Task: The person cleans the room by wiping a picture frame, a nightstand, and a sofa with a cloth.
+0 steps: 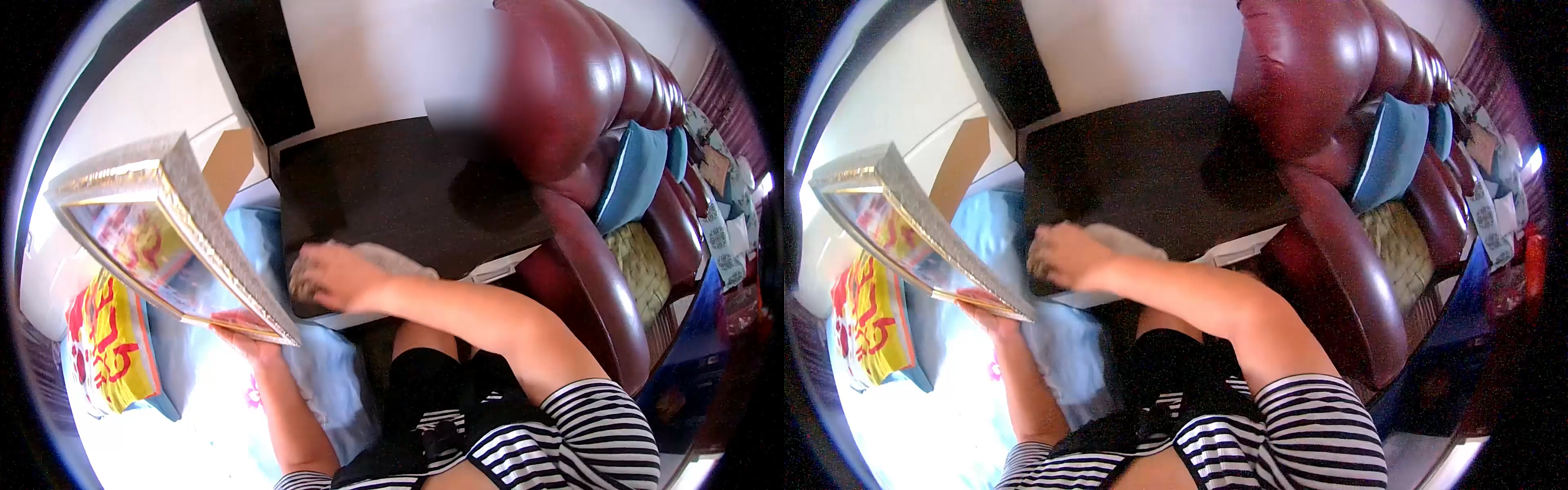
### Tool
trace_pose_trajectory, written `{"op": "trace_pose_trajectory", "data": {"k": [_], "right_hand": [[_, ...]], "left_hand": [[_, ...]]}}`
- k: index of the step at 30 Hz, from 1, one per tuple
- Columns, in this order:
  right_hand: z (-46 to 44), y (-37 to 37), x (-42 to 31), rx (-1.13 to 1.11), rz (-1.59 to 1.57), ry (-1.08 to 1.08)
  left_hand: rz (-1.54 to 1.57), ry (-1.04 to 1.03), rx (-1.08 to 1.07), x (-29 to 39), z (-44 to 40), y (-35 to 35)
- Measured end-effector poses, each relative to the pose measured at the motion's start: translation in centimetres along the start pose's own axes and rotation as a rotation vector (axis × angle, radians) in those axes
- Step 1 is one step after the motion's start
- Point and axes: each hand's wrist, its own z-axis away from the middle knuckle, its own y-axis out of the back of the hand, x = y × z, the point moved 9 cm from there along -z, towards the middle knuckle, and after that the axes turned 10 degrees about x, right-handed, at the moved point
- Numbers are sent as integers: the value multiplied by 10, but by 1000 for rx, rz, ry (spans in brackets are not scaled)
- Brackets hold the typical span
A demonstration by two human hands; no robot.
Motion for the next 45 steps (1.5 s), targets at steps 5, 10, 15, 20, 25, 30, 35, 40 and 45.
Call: {"op": "trace_pose_trajectory", "data": {"k": [5,10,15,20,25,30,35,40,45], "right_hand": [[9,43,60,81,25,-23],[73,131,248,193,482,-707],[114,176,338,280,625,-873],[105,180,395,341,709,-1055],[82,165,413,265,770,-1093],[19,115,371,138,616,-1055],[-76,22,289,-39,381,-712],[-122,-59,227,46,245,-326],[-101,-42,133,56,-64,-59]], "left_hand": [[0,-146,424,4,9,10],[-120,-198,387,12,4,22],[-169,-245,396,17,1,27],[295,194,-230,-13,7,-20],[437,172,-278,-16,3,-26],[469,172,-299,-16,5,-34],[490,153,-277,-17,8,-39],[499,171,-321,-16,1,-31],[543,201,-257,-18,0,-29]]}}
